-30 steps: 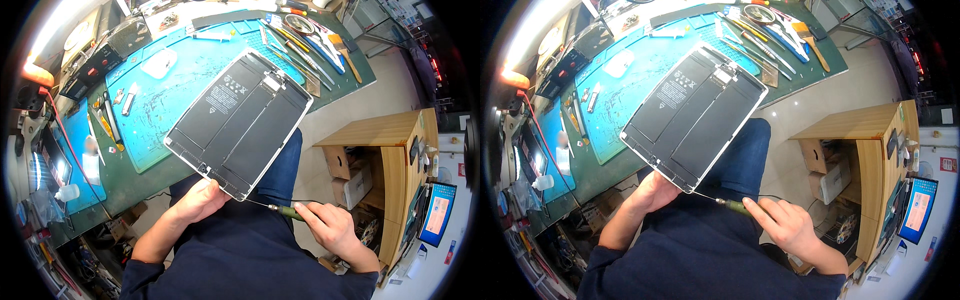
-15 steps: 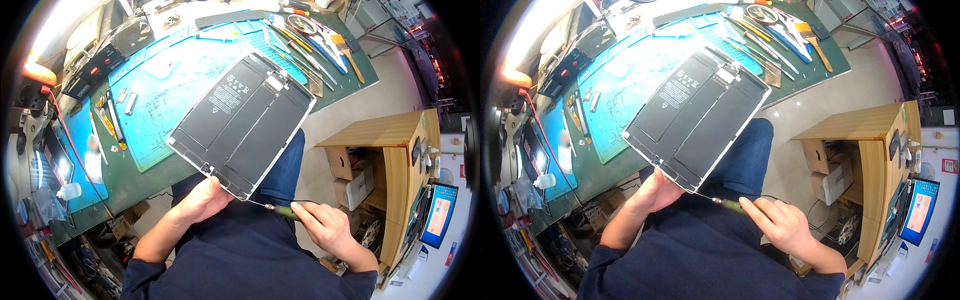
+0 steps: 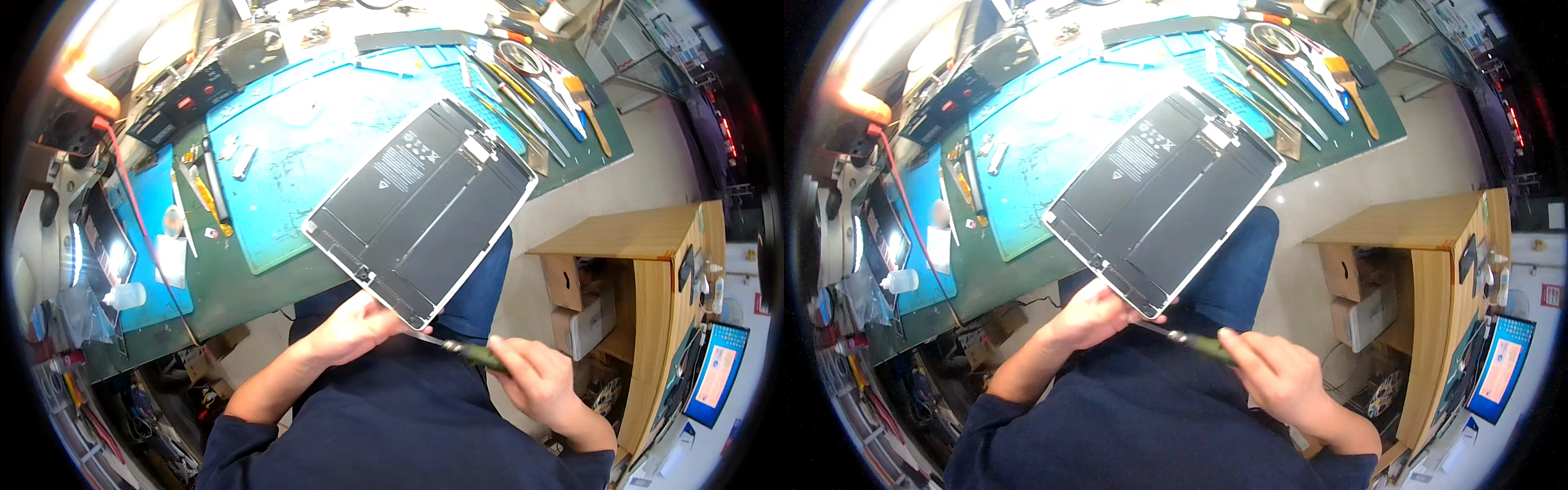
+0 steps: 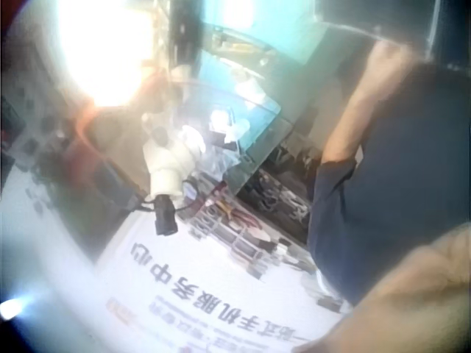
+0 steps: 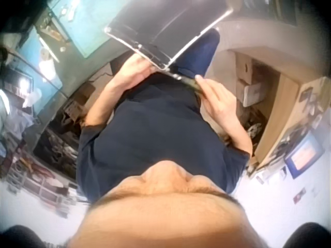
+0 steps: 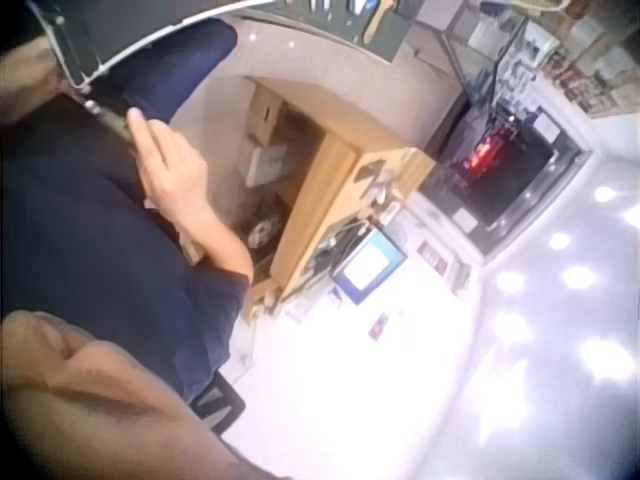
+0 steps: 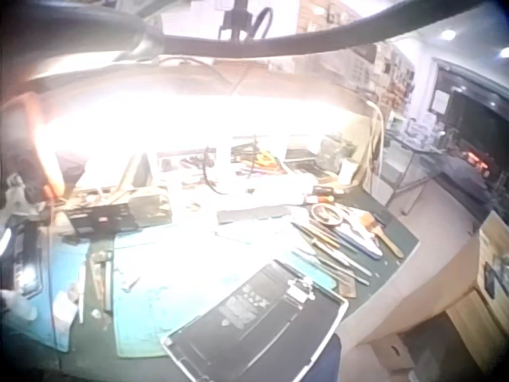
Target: The person uses a screwdriver to remove screws from a tablet's back cover, then uses a prying tool to separate the cover from the device. They continue to unscrew and pry components while working at a cluttered electronics repair workbench.
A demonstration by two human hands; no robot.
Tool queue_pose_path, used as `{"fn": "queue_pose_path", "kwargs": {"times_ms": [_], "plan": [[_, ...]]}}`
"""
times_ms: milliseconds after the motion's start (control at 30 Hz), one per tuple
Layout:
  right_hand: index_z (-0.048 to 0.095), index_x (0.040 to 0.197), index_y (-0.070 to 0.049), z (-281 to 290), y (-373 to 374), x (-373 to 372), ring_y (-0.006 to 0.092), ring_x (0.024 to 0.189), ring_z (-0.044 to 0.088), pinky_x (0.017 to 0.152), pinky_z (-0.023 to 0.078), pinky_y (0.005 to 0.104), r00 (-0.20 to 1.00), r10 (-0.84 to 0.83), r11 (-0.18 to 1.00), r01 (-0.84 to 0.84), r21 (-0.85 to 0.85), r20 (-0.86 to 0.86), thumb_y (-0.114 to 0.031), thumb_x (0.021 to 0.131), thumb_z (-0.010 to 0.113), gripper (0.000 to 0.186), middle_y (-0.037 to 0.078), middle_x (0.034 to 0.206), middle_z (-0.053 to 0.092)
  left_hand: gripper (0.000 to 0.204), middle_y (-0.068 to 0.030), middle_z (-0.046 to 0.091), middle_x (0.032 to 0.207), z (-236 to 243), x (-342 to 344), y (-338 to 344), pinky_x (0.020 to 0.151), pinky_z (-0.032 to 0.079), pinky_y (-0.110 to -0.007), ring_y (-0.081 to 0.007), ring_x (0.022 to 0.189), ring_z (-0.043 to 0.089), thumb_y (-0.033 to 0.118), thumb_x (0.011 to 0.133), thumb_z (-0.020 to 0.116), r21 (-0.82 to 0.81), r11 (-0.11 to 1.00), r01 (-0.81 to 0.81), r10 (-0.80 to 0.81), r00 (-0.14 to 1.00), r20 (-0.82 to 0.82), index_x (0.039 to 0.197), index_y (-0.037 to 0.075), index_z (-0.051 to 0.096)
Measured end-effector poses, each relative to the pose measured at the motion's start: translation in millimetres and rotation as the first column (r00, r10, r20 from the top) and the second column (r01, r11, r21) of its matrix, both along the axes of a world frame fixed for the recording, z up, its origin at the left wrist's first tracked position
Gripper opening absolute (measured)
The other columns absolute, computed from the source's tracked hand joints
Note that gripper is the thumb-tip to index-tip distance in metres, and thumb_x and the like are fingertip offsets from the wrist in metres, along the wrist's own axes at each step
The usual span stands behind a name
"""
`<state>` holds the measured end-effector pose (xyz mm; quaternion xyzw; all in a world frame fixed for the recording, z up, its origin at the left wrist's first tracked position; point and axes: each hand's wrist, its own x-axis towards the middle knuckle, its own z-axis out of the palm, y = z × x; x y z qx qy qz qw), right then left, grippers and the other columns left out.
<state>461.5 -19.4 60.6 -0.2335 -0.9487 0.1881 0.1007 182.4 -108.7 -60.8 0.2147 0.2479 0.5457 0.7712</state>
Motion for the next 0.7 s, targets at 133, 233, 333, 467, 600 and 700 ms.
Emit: {"fn": "queue_pose_path", "kwargs": {"times_ms": [133, 233, 333, 467, 600, 700], "plan": [[0.066, 0.133, -0.007, 6.3, 16.3, -1.3, 0.0277, 0.086, 0.073, 0.070, 0.059, 0.0359, 0.989, -0.135, 0.991, 0.134, -0.022, -0.058, -0.004, 0.075, 0.086, 0.061, 0.012, 0.105, 0.072, 0.052, -0.0229, 0.056, 0.145, 10.3, 8.3, -8.2, 0.105, 0.053, -0.048, -0.0368, 0.137, 0.055, 0.025, 0.108, 0.057, -0.015, 0.989, -0.144, 0.145, 0.989, 0.034, 0.151, -0.001, 0.042], [0.066, 0.134, -0.007, 12.5, 48.0, -5.4, 0.0285, 0.085, 0.073, 0.071, 0.060, 0.0362, 0.979, -0.186, 0.980, 0.190, 0.054, -0.084, 0.002, 0.075, 0.084, 0.062, 0.013, 0.106, 0.072, 0.054, -0.0247, 0.057, 0.142, 14.4, -6.0, -13.4, 0.101, 0.055, -0.049, -0.0397, 0.128, 0.062, 0.031, 0.110, 0.051, -0.030, 0.983, -0.182, 0.180, 0.982, -0.050, 0.150, -0.004, 0.041], [0.065, 0.136, -0.008, 21.3, 79.9, 4.8, 0.0303, 0.087, 0.072, 0.072, 0.058, 0.0364, 0.935, -0.343, 0.927, 0.353, 0.128, -0.093, 0.003, 0.077, 0.082, 0.062, 0.014, 0.108, 0.071, 0.049, -0.0246, 0.058, 0.141, 18.4, -22.3, -34.7, 0.101, 0.055, -0.047, -0.0381, 0.128, 0.062, 0.028, 0.112, 0.047, -0.042, 0.972, -0.230, 0.227, 0.971, -0.072, 0.149, -0.003, 0.041], [0.065, 0.138, -0.008, 26.2, 103.8, 17.4, 0.0309, 0.089, 0.072, 0.074, 0.057, 0.0365, 0.914, -0.393, 0.903, 0.404, 0.149, -0.096, 0.003, 0.080, 0.080, 0.061, 0.014, 0.109, 0.071, 0.083, -0.0216, 0.051, 0.148, 34.5, -17.8, -60.6, 0.104, 0.054, -0.051, -0.0397, 0.132, 0.058, 0.031, 0.093, 0.081, 0.007, 0.874, -0.486, 0.475, 0.853, -0.217, 0.154, 0.003, 0.033], [0.066, 0.136, -0.009, 16.5, 112.2, 15.6, 0.0295, 0.086, 0.072, 0.073, 0.058, 0.0355, 0.935, -0.334, 0.929, 0.348, 0.128, -0.124, 0.003, 0.080, 0.080, 0.059, 0.013, 0.108, 0.071, 0.082, -0.0182, 0.043, 0.155, 35.4, 11.5, -41.6, 0.115, 0.046, -0.053, -0.0376, 0.139, 0.052, 0.020, 0.094, 0.080, 0.124, 0.659, -0.741, 0.746, 0.626, -0.227, 0.156, 0.005, 0.030], [0.069, 0.131, -0.009, 11.8, 115.1, 12.3, 0.0267, 0.083, 0.071, 0.070, 0.058, 0.0351, 0.962, -0.237, 0.958, 0.254, 0.132, -0.137, 0.003, 0.076, 0.082, 0.058, 0.011, 0.104, 0.071, 0.072, -0.0158, 0.044, 0.154, 25.3, 28.4, -19.1, 0.117, 0.045, -0.054, -0.0348, 0.139, 0.052, 0.016, 0.099, 0.073, 0.230, 0.566, -0.792, 0.821, 0.513, -0.251, 0.156, 0.007, 0.030]]}}
